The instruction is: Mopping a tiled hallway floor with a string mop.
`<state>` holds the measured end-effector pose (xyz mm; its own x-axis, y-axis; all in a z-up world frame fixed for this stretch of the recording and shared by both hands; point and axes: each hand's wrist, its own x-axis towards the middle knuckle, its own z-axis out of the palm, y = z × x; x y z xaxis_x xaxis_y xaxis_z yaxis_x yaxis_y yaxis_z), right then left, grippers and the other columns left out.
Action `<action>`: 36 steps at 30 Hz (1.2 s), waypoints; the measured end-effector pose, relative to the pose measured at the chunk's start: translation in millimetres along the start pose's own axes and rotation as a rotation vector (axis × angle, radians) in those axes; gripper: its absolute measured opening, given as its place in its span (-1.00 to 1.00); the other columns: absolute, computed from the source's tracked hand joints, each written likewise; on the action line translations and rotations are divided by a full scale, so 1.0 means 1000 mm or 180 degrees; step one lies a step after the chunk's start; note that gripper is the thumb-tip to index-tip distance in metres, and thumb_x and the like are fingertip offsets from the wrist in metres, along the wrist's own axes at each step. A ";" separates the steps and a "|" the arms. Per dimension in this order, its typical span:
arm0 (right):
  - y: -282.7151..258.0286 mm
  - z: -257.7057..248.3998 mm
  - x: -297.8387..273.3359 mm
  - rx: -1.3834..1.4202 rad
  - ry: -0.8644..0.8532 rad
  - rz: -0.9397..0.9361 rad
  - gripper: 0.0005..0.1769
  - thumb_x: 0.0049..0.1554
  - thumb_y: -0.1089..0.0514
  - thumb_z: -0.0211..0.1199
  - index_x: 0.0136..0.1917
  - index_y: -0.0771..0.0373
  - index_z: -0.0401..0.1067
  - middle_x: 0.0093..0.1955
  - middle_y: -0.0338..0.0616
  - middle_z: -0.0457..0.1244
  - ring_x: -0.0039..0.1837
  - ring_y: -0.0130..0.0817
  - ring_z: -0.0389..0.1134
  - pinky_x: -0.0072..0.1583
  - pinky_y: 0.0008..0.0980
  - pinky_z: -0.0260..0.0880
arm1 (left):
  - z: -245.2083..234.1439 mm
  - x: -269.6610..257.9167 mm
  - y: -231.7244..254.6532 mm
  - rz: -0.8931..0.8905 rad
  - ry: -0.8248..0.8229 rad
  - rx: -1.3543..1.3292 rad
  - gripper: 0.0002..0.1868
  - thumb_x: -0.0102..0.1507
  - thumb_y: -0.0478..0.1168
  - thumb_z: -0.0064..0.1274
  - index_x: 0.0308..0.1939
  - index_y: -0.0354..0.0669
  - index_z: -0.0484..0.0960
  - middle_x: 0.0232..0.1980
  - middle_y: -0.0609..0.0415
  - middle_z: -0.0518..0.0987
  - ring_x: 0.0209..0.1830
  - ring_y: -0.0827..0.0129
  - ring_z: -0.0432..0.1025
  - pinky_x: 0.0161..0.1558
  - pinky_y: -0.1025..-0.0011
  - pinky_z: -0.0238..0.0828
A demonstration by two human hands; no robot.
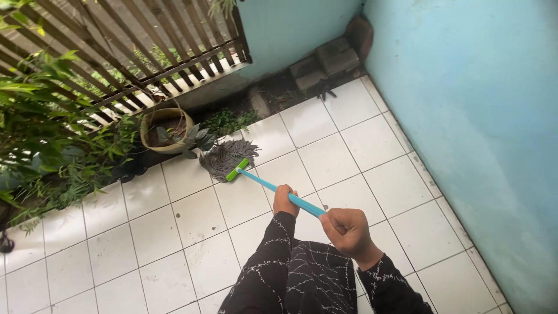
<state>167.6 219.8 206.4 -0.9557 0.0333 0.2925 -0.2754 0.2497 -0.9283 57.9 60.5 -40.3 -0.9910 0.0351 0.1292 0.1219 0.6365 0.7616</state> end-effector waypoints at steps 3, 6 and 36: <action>-0.001 -0.021 -0.014 -0.0083 0.0097 0.0005 -0.45 0.15 0.38 0.23 -0.52 0.18 0.01 -0.58 -0.36 -0.09 -0.50 -0.58 -0.14 -0.42 -0.42 -0.13 | 0.021 -0.006 0.017 0.0181 -0.0106 -0.0118 -0.80 0.18 -0.32 0.15 -0.33 -0.20 0.38 -0.24 -0.08 0.44 -0.14 -0.03 0.40 -0.13 0.11 0.38; -0.004 -0.043 -0.027 -0.0239 0.0264 -0.0016 -0.46 0.14 0.38 0.24 -0.52 0.16 0.02 -0.59 -0.38 -0.08 -0.52 -0.60 -0.13 -0.43 -0.43 -0.13 | 0.039 -0.012 0.043 0.0177 -0.0285 -0.0234 -0.80 0.17 -0.32 0.16 -0.33 -0.20 0.39 -0.22 -0.08 0.43 -0.15 -0.03 0.40 -0.13 0.12 0.38; -0.049 -0.152 -0.166 -0.1365 0.2445 0.0576 -0.47 0.14 0.43 0.23 -0.45 0.20 -0.04 -0.53 -0.36 -0.11 -0.47 -0.60 -0.11 -0.40 -0.48 -0.08 | 0.205 -0.100 0.218 0.1557 -0.2331 -0.0850 -0.79 0.16 -0.36 0.18 -0.35 -0.23 0.40 -0.22 -0.09 0.45 -0.08 -0.05 0.38 -0.05 0.12 0.37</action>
<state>355.2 348.8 238.5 -0.6053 0.7069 0.3659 0.0821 0.5127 -0.8546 171.7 353.3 -17.1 -0.6021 0.7907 0.1106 0.4553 0.2262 0.8612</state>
